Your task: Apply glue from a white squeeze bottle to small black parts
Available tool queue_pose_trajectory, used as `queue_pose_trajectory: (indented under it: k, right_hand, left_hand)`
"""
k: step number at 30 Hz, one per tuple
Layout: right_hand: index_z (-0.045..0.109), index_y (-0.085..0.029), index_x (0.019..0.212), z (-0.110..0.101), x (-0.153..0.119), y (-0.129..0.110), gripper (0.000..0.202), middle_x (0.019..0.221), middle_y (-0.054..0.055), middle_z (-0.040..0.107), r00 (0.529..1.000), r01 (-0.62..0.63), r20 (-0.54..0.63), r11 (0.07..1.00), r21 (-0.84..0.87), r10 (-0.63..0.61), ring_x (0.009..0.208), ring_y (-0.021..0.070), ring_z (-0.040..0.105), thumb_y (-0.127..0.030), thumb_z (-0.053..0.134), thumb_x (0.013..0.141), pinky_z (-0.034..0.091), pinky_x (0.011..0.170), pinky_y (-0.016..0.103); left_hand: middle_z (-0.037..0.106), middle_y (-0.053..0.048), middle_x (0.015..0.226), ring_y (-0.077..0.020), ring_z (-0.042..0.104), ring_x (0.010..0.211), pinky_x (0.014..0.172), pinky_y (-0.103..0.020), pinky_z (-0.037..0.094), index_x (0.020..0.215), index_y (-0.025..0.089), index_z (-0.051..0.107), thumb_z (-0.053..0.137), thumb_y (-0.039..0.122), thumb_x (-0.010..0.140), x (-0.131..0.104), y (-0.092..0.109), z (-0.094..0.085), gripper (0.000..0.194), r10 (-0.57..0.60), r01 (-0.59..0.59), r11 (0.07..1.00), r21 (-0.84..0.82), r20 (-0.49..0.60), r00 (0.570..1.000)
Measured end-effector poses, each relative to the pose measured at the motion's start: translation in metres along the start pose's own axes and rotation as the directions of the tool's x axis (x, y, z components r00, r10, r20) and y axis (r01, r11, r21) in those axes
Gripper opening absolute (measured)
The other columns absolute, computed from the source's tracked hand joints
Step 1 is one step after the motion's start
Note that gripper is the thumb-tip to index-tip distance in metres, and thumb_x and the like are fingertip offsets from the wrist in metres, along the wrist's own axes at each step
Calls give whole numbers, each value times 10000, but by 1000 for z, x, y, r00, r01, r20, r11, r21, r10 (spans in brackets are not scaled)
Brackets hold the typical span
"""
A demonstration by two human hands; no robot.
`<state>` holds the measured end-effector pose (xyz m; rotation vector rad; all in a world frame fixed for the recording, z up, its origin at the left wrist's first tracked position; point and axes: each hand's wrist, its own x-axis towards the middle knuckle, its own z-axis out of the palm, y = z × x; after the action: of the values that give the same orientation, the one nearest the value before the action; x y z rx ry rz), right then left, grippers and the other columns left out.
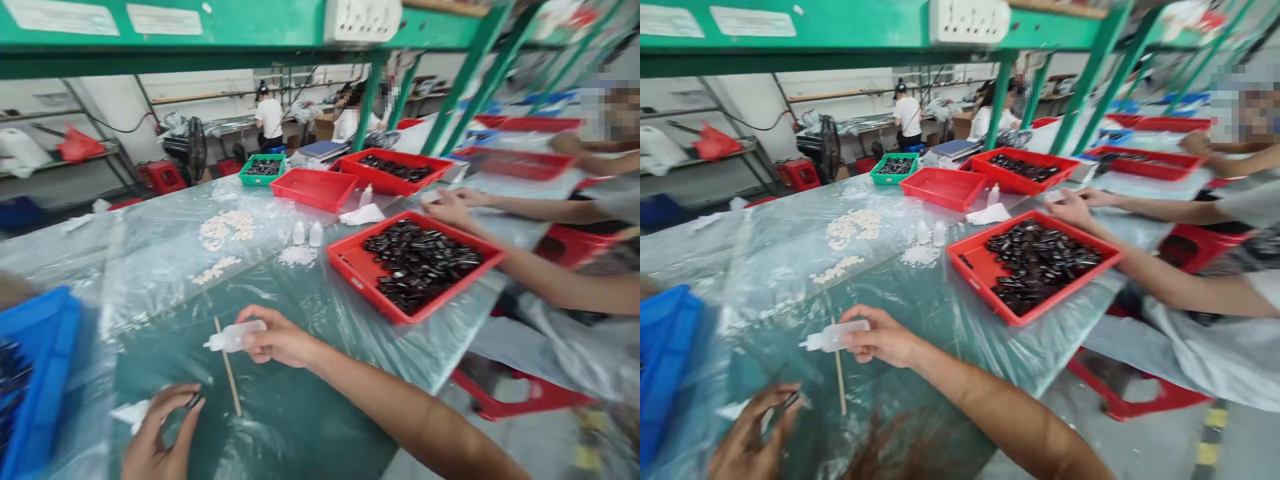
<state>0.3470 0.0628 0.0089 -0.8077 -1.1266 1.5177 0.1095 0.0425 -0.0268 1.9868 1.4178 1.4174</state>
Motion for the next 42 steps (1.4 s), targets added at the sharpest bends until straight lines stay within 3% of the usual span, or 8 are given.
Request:
queue_pose_trajectory:
  k: [8, 18, 28, 36, 42]
  right_hand:
    - [645, -218, 946, 7, -5, 21, 304, 796, -1, 637, 999, 11, 45, 999, 33, -12, 599, 88, 536, -320, 752, 680, 434, 512, 182]
    - [657, -263, 930, 14, -9, 30, 248, 849, 13, 659, 1000, 24, 19, 995, -99, -22, 730, 170, 611, -315, 722, 696, 499, 619, 253]
    - [630, -254, 964, 22, -14, 36, 243, 864, 20, 671, 999, 22, 33, 976, -218, -15, 740, 172, 634, -307, 690, 736, 526, 618, 243]
    - [638, -303, 996, 33, -25, 29, 276, 988, 14, 685, 988, 149, 14, 900, -410, -157, 820, 189, 649, -222, 696, 738, 536, 646, 245]
    - [599, -310, 1091, 32, -28, 29, 386, 1047, 23, 665, 947, 310, 85, 809, -500, -310, 874, 179, 649, -154, 689, 750, 540, 676, 229]
  left_hand:
    - [719, 17, 836, -219, 693, 779, 722, -352, 548, 845, 291, 644, 683, 310, 787, -8, 3, -8, 72, 91, -91, 995, 33, 11, 996]
    - [699, 1, 859, -212, 670, 806, 729, -353, 534, 895, 286, 634, 668, 253, 840, -9, 5, -11, 73, 96, -96, 995, 24, 28, 995]
    - [691, -11, 887, -204, 668, 814, 742, -346, 541, 926, 276, 645, 680, 230, 844, -10, 8, -14, 100, 150, -152, 987, 44, 43, 988]
    - [670, -11, 859, -193, 653, 800, 711, -322, 537, 896, 259, 648, 673, 234, 852, -9, 11, -14, 57, 137, -139, 989, 52, 53, 989]
    - [667, -12, 867, -193, 652, 809, 713, -316, 538, 898, 266, 645, 661, 270, 865, -9, 12, -14, 37, 129, -134, 988, 75, 63, 990]
